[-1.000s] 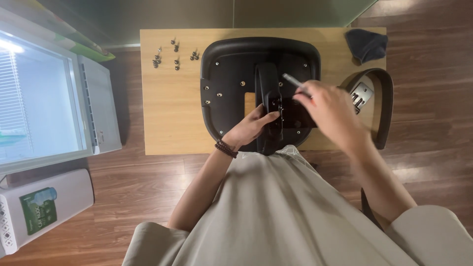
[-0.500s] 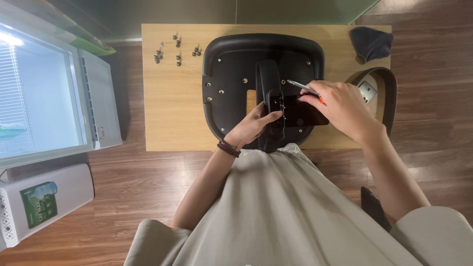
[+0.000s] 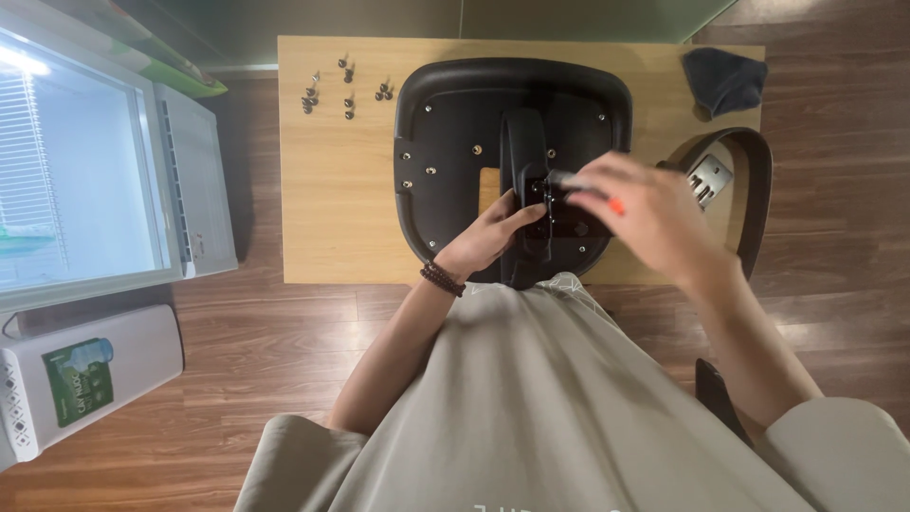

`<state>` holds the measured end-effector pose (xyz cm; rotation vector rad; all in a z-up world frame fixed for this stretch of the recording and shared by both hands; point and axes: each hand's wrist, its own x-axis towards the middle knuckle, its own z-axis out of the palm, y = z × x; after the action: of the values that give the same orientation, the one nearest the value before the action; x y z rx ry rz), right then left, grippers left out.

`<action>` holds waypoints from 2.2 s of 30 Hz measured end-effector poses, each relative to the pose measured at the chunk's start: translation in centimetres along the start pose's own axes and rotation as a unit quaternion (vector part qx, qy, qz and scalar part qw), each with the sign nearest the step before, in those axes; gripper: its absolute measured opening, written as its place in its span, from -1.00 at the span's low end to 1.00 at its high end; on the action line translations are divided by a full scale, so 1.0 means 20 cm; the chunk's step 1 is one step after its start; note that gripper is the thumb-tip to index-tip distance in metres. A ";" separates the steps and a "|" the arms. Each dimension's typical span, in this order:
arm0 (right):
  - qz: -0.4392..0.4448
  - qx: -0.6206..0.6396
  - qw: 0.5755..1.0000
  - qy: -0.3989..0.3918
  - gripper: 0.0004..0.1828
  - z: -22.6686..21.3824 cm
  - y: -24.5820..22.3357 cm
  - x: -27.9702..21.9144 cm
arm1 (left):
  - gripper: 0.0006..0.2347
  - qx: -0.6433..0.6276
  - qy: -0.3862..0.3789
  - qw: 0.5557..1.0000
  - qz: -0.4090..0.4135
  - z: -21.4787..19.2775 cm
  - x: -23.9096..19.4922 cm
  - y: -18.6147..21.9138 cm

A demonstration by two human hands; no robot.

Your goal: The person assembles an office chair seat on a wooden table. They position a black mounting plate and mechanism on the underside of the seat base, align screw holes, and drive screws with an orange and blue screwdriver, picking screws from the table and adjusting the plate and armrest parts as they work.

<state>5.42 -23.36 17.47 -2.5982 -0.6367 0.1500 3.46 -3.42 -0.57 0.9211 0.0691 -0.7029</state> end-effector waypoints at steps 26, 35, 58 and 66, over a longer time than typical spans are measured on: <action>-0.172 -0.231 0.958 0.008 -0.83 0.22 -0.08 -0.04 | -0.72 -0.024 -0.042 0.999 0.022 -0.13 0.08 -0.10; -0.148 -0.220 0.964 0.018 -0.81 0.26 -0.06 -0.02 | -0.70 -0.004 -0.061 0.996 0.060 -0.14 0.09 -0.14; -0.164 -0.216 0.962 -0.025 -0.74 0.22 -0.04 0.00 | -0.70 -0.119 -0.007 0.993 -0.010 -0.05 0.08 -0.06; -0.210 -0.309 0.927 -0.037 -0.81 0.25 -0.01 0.03 | -0.71 -0.134 -0.050 0.990 0.019 -0.09 0.11 -0.11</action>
<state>4.88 -20.95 13.09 -2.9577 -1.4464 -0.1123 4.30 -4.12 -4.09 0.6275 0.0551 -0.6839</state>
